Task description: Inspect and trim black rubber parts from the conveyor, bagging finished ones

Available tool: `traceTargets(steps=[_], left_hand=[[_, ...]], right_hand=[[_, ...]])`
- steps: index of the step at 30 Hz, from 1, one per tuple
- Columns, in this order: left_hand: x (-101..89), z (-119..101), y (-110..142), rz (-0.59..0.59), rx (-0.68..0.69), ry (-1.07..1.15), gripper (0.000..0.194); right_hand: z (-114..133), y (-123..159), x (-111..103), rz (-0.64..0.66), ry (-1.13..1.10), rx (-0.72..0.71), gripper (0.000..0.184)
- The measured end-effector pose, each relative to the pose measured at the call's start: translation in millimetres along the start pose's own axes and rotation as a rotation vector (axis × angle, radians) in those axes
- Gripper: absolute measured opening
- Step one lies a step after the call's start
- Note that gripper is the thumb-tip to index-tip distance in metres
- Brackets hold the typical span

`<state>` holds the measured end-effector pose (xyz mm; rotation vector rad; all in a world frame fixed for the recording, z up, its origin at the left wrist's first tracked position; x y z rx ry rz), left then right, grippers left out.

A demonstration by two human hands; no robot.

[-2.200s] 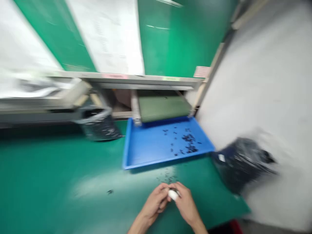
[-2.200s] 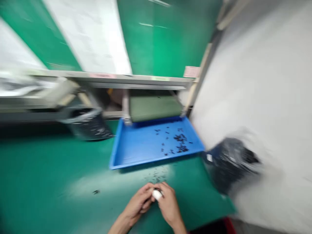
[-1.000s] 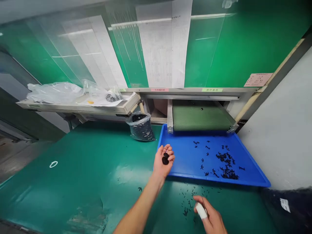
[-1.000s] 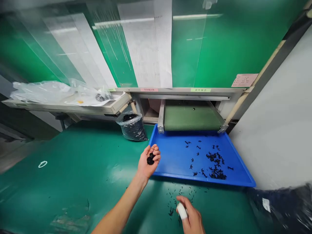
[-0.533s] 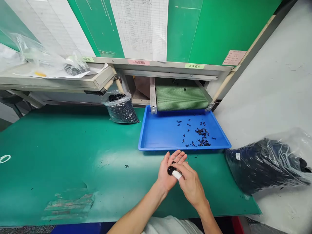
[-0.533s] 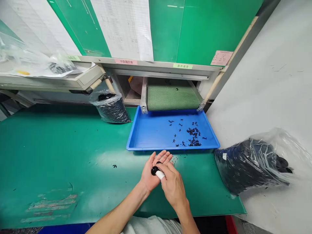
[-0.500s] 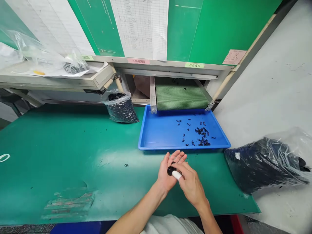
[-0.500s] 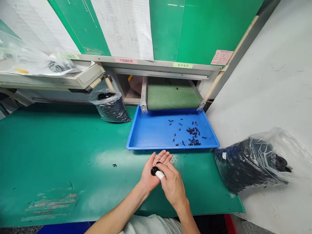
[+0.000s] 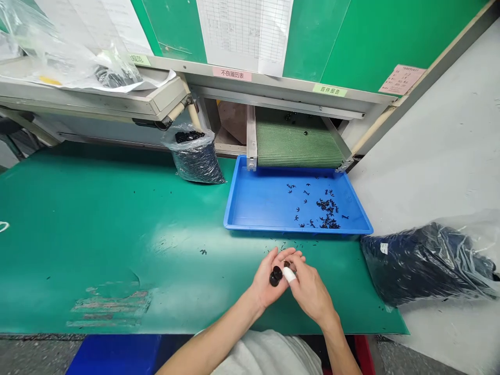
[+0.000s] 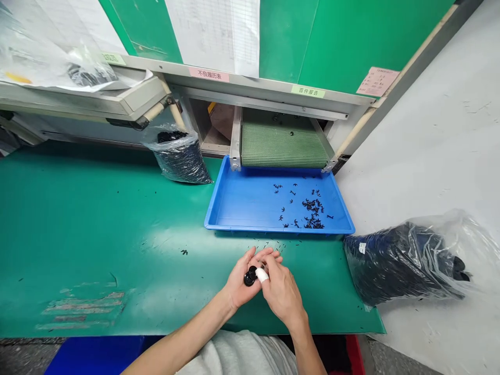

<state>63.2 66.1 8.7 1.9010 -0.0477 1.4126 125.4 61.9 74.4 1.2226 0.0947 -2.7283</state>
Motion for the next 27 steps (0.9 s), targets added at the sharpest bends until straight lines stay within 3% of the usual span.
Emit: traceTargets(steps=[4, 8, 13, 18, 21, 25, 27], left_hand=[[-18.1, 1.1, -4.0, -0.115, -0.025, -0.074, 0.025], [-34.7, 3.3, 0.0, -0.237, -0.043, -0.303, 0.02], [-27.3, -0.7, 10.4, -0.144, 0.092, -0.628, 0.033], [-31.1, -17.4, 12.5, -0.211, 0.19, -0.762, 0.031], [-31.0, -26.8, 13.5, -0.208, 0.233, -0.786, 0.03], [-26.7, -25.4, 17.5, -0.105, 0.268, -0.975, 0.035], [-25.1, -21.7, 20.4, -0.029, 0.292, -1.069, 0.038]], right_hand=[[-8.5, 3.2, -2.7, -0.058, -0.044, 0.042, 0.026], [-21.9, 5.5, -5.0, -0.129, -0.02, 0.134, 0.027], [-24.4, 8.0, 0.7, -0.134, -0.022, 0.085, 0.025], [-29.9, 17.0, 3.7, -0.046, -0.132, -0.009, 0.041], [-34.6, 21.3, 3.4, -0.007, -0.162, -0.011, 0.041], [-32.9, 17.9, 0.4, -0.095, -0.137, 0.032, 0.033], [-29.9, 14.2, 5.9, -0.075, -0.158, 0.038, 0.026]])
Point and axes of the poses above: each hand's wrist, its own y-axis away from the middle knuckle, its own x-axis out of the palm, z = x × y, the point moved 7 cm from there along -y, towards the middle knuckle, and after that the axes turned 10 degrees about -z, right-handed, at the moved point
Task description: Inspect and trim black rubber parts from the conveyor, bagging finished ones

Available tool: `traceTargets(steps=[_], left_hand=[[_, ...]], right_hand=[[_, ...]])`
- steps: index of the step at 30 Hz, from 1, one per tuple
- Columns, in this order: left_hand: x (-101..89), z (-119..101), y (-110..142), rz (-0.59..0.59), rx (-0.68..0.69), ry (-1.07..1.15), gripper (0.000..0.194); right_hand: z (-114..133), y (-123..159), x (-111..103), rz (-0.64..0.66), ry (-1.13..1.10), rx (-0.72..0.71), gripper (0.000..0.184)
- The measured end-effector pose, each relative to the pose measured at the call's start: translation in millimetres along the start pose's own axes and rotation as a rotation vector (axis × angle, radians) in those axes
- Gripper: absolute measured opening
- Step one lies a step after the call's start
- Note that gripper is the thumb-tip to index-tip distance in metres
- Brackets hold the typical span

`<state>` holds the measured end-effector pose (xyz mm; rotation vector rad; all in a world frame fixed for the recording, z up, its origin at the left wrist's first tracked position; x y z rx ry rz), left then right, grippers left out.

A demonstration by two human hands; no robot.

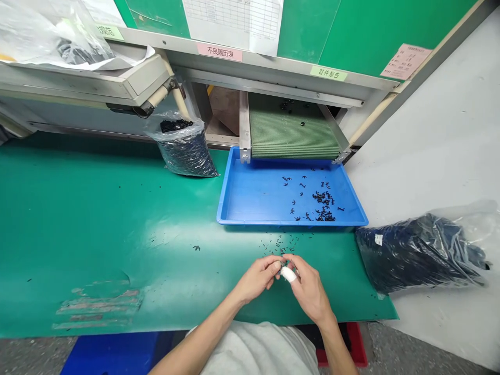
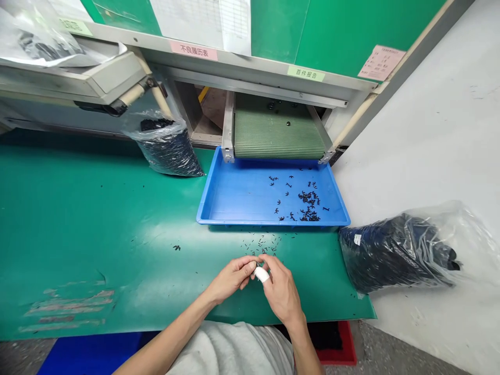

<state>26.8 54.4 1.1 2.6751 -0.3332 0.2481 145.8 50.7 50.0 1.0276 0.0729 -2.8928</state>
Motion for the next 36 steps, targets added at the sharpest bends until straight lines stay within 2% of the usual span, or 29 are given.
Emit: traceTargets(steps=[4, 7, 10, 14, 19, 25, 28, 31, 36], left_hand=[[-2.1, 4.4, 5.5, 0.022, 0.03, -0.07, 0.042], [-6.2, 8.5, 7.6, 0.014, 0.006, -0.165, 0.04], [-7.2, 9.9, 8.2, 0.011, 0.01, -0.225, 0.039], [-4.6, 13.9, 6.1, -0.025, -0.024, -0.177, 0.038], [1.2, 22.2, -4.6, -0.094, -0.103, 0.073, 0.037], [-3.5, 38.1, -22.1, -0.188, -0.328, 0.677, 0.024], [-5.4, 38.7, -26.7, -0.224, -0.354, 0.902, 0.012], [-2.5, 36.8, -28.0, -0.239, -0.343, 0.988, 0.006], [8.4, 23.3, -25.2, -0.153, -0.277, 1.036, 0.023]], right_hand=[[-9.0, -2.9, 15.8, 0.085, -0.132, 0.115, 0.013], [-15.7, -0.5, 23.5, 0.115, -0.208, 0.162, 0.012], [-20.0, 3.1, 28.4, 0.107, -0.266, 0.184, 0.014], [-24.9, 4.3, 31.7, 0.047, -0.293, 0.179, 0.017], [-37.5, -3.4, 33.1, -0.044, -0.23, 0.249, 0.017], [-43.2, -15.2, 17.0, -0.159, -0.096, 0.218, 0.022], [-33.6, -13.7, 6.8, -0.175, -0.007, 0.158, 0.02], [-12.7, -8.2, 5.8, -0.14, -0.03, 0.06, 0.019], [12.9, 0.9, 28.3, -0.004, -0.02, -0.081, 0.03]])
Point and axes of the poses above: each hand's wrist, its own y-axis away from the middle knuckle, its own x-axis out of the palm, z = x × y, the point moved 7 cm from there along -y, towards the middle knuckle, and after that the axes turned 10 degrees about -z, right-handed, at the moved point
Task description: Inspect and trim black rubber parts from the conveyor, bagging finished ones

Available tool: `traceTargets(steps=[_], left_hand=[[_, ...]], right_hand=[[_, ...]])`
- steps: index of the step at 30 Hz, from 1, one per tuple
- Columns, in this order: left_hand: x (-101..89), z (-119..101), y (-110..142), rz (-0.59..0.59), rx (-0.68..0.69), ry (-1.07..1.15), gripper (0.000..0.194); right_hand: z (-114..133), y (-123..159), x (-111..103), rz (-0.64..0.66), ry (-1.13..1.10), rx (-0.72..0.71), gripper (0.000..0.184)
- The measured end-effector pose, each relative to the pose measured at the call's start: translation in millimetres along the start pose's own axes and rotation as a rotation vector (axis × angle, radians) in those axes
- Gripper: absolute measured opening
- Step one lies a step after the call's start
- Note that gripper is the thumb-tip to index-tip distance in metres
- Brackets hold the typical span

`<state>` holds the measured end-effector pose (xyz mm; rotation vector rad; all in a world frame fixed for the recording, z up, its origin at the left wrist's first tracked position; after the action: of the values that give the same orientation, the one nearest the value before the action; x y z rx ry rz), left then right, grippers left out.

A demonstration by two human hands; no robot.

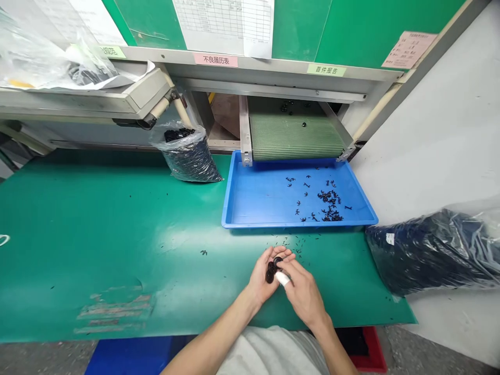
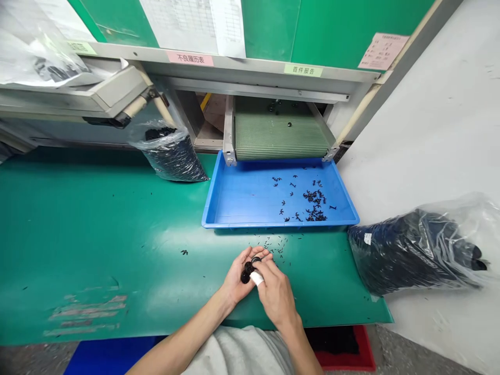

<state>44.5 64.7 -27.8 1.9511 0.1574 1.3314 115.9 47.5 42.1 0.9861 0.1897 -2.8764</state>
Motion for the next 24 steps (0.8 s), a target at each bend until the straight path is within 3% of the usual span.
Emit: traceTargets(steps=[7, 10, 15, 19, 22, 24], left_hand=[[-3.1, 10.6, 3.4, 0.057, -0.097, -0.024, 0.033], [-5.2, 18.1, 3.3, 0.072, -0.143, -0.083, 0.033], [-4.4, 29.7, 6.6, 0.038, -0.213, -0.185, 0.033], [-6.7, 37.9, 6.9, 0.023, -0.26, -0.2, 0.039], [-12.1, 44.1, 5.6, 0.018, -0.298, -0.234, 0.045], [-16.8, 42.1, 3.7, -0.01, -0.248, -0.294, 0.046]], right_hand=[[-4.8, 1.8, 16.2, 0.133, 0.085, -0.02, 0.05], [-2.9, 0.4, 11.4, 0.147, 0.116, -0.021, 0.044], [-4.3, -4.7, 0.7, 0.05, 0.099, 0.061, 0.024], [-9.9, -3.0, 2.5, 0.033, 0.076, 0.101, 0.028], [-11.4, 1.2, 5.3, 0.033, 0.178, 0.081, 0.03], [-12.5, 3.8, 6.3, 0.035, 0.231, 0.096, 0.027]])
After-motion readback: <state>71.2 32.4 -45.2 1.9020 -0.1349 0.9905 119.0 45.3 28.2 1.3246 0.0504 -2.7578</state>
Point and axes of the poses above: each hand's wrist, its own y-axis away from the middle knuckle, its own x-axis out of the palm, z = x × y, the point moved 7 cm from there along -y, towards the middle knuckle, and after that the axes turned 10 degrees about -z, right-handed, at the moved point
